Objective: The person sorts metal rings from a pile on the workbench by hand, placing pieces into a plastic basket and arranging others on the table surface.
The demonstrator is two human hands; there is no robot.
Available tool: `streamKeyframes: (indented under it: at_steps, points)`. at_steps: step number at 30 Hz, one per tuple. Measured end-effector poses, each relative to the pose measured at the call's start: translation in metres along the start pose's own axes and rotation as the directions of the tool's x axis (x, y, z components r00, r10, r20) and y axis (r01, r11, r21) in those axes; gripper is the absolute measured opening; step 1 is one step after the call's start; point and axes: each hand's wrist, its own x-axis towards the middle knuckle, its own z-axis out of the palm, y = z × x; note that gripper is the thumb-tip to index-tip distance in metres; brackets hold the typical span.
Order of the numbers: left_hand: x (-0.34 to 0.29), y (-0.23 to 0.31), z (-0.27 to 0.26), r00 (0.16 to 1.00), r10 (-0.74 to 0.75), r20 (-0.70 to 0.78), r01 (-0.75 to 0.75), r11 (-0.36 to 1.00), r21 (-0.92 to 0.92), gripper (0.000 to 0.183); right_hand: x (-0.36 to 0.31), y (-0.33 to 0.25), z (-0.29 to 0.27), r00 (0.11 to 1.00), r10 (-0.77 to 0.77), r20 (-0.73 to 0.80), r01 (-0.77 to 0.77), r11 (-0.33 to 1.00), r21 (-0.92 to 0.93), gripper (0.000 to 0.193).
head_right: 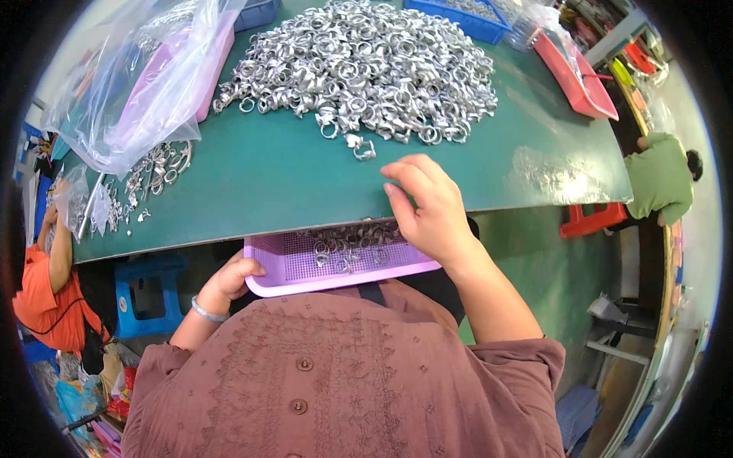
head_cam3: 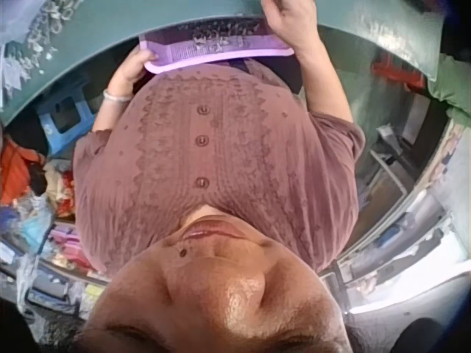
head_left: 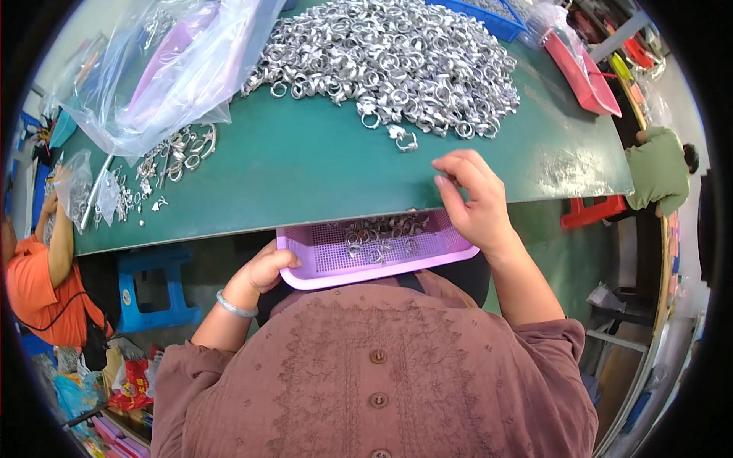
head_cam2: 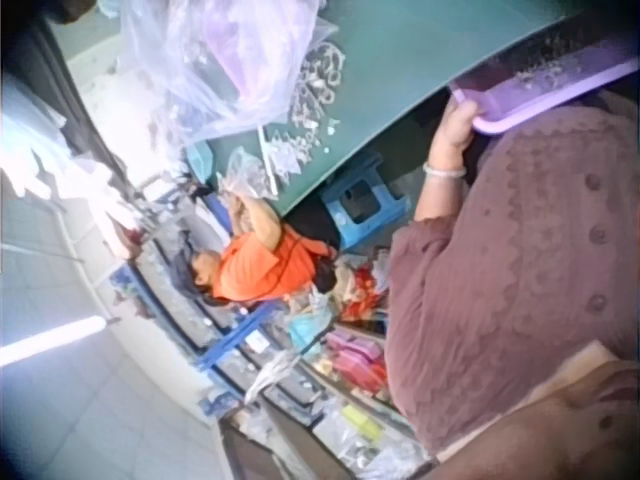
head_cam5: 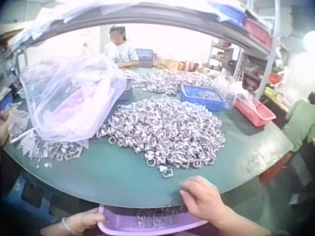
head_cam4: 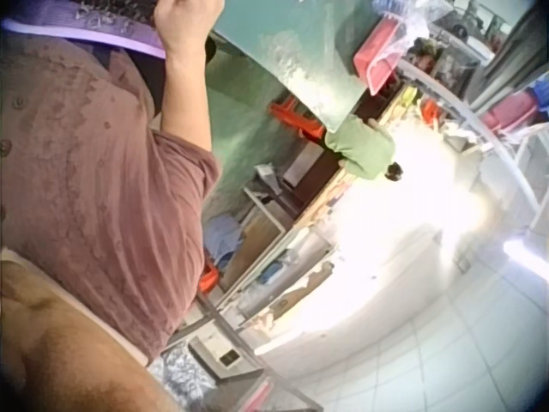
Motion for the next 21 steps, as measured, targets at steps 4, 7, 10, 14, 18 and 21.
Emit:
streamKeyframes:
  at_steps: [4,7,10,14,18,21]
  points:
    - [0.012,0.001,0.019,0.999,-0.037,0.006,0.037,0.998,0.046,0.051,-0.045,0.004,-0.019,0.975,0.121,0.186,-0.129,0.991,0.032,0.011]
    - [0.036,-0.011,0.029,0.995,-0.090,0.044,0.081,0.982,0.173,0.037,-0.076,0.018,-0.037,0.889,0.240,0.391,-0.237,0.970,-0.058,0.013]
    - [0.060,-0.010,0.067,0.985,-0.146,0.089,0.131,0.980,0.149,0.041,-0.112,0.046,-0.052,0.797,0.420,0.433,-0.350,0.907,-0.235,0.022]
    - [0.084,-0.013,0.113,0.951,-0.197,0.237,0.159,0.973,0.168,0.059,-0.141,0.049,-0.076,0.790,0.467,0.398,-0.324,0.868,-0.376,0.037]
    - [0.108,-0.006,0.157,0.877,-0.270,0.398,0.144,0.937,0.319,0.066,-0.171,0.045,-0.076,0.765,0.520,0.381,-0.319,0.819,-0.477,0.050]
    - [0.122,-0.011,0.172,0.836,-0.334,0.436,0.156,0.905,0.395,0.071,-0.185,0.039,-0.077,0.777,0.536,0.331,-0.339,0.799,-0.497,0.053]
